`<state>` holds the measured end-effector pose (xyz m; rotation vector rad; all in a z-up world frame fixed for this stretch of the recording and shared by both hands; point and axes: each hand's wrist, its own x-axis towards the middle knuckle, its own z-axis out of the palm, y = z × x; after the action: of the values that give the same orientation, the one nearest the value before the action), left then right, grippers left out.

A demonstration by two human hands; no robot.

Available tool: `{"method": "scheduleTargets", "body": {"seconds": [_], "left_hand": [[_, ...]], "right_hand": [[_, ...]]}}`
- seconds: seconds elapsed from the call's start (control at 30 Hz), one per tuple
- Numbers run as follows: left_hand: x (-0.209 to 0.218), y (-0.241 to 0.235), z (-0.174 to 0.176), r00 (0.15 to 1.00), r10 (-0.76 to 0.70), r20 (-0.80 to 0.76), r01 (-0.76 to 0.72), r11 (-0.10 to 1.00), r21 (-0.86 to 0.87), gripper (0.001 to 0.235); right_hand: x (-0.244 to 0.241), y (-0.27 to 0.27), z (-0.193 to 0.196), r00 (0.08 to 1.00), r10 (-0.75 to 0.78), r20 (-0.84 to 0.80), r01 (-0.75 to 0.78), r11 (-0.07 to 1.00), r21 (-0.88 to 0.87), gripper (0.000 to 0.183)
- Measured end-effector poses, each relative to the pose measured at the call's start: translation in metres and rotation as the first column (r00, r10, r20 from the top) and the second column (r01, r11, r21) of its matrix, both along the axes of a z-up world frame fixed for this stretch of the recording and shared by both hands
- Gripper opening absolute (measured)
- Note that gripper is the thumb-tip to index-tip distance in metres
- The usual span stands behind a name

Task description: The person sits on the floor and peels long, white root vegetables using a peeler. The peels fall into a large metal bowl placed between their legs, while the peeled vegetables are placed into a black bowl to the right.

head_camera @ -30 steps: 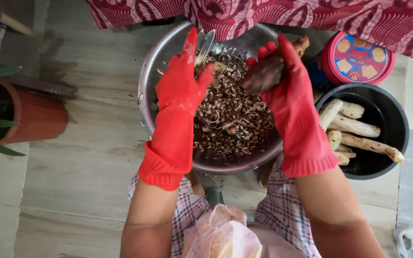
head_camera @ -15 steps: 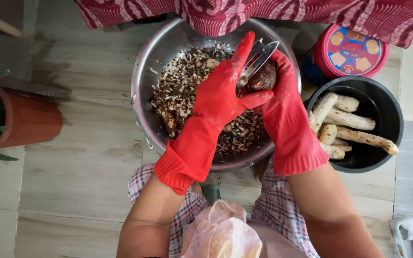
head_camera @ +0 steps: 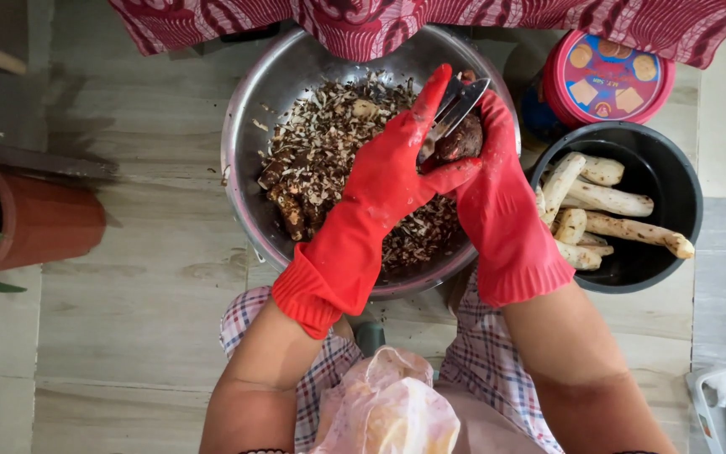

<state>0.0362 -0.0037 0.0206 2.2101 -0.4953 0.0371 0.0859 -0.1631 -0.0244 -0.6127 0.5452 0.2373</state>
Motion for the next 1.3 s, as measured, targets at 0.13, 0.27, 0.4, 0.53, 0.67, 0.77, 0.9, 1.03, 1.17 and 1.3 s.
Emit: {"method": "scheduleTargets", "body": {"seconds": [0.13, 0.27, 0.4, 0.53, 0.67, 0.77, 0.9, 1.03, 1.17, 1.3], "left_hand": [[-0.001, -0.001, -0.004, 1.0, 0.022, 0.012, -0.022, 0.999, 0.034, 0.097], [0.001, -0.003, -0.011, 0.999, -0.006, 0.042, 0.009, 0.997, -0.071, 0.089], [-0.003, -0.008, -0.015, 0.999, 0.038, 0.038, -0.036, 0.998, -0.054, 0.083], [-0.004, -0.009, -0.014, 0.997, 0.075, 0.013, -0.074, 0.997, -0.037, 0.073], [-0.001, -0.008, -0.016, 0.999, 0.036, -0.019, -0.037, 0.997, -0.068, 0.067], [0.0, -0.007, -0.024, 0.957, -0.047, -0.288, 0.046, 0.999, -0.009, 0.055], [0.002, -0.006, -0.018, 0.944, -0.046, -0.328, 0.011, 0.994, -0.108, 0.056], [0.013, 0.033, -0.006, 0.966, 0.194, -0.174, -0.211, 0.973, -0.09, 0.063], [0.02, 0.069, 0.029, 0.888, 0.36, -0.286, -0.214, 0.874, 0.436, 0.083], [0.03, 0.093, -0.016, 0.764, 0.522, -0.38, -0.142, 0.71, 0.689, 0.086]], "right_hand": [[-0.001, 0.001, -0.004, 0.999, -0.03, -0.031, 0.031, 0.999, 0.025, 0.018], [0.001, 0.002, -0.006, 0.997, -0.059, -0.058, 0.062, 0.997, 0.049, 0.018], [0.001, 0.002, -0.011, 0.993, -0.082, -0.079, 0.087, 0.994, 0.063, 0.019], [0.005, 0.001, -0.02, 0.979, -0.147, -0.14, 0.162, 0.982, 0.101, 0.018], [0.015, 0.006, -0.05, 0.942, -0.303, -0.142, 0.324, 0.931, 0.165, 0.025], [0.029, 0.014, -0.099, 0.879, -0.469, -0.088, 0.476, 0.847, 0.236, 0.036], [0.012, 0.017, -0.021, 0.934, -0.347, -0.087, 0.358, 0.903, 0.237, 0.03], [-0.001, 0.023, 0.029, 0.987, -0.124, -0.102, 0.153, 0.92, 0.361, 0.024], [0.0, 0.027, 0.056, 0.979, -0.106, -0.172, 0.169, 0.897, 0.409, 0.031], [0.001, 0.025, 0.033, 0.986, -0.06, -0.158, 0.13, 0.865, 0.484, 0.042]]}}
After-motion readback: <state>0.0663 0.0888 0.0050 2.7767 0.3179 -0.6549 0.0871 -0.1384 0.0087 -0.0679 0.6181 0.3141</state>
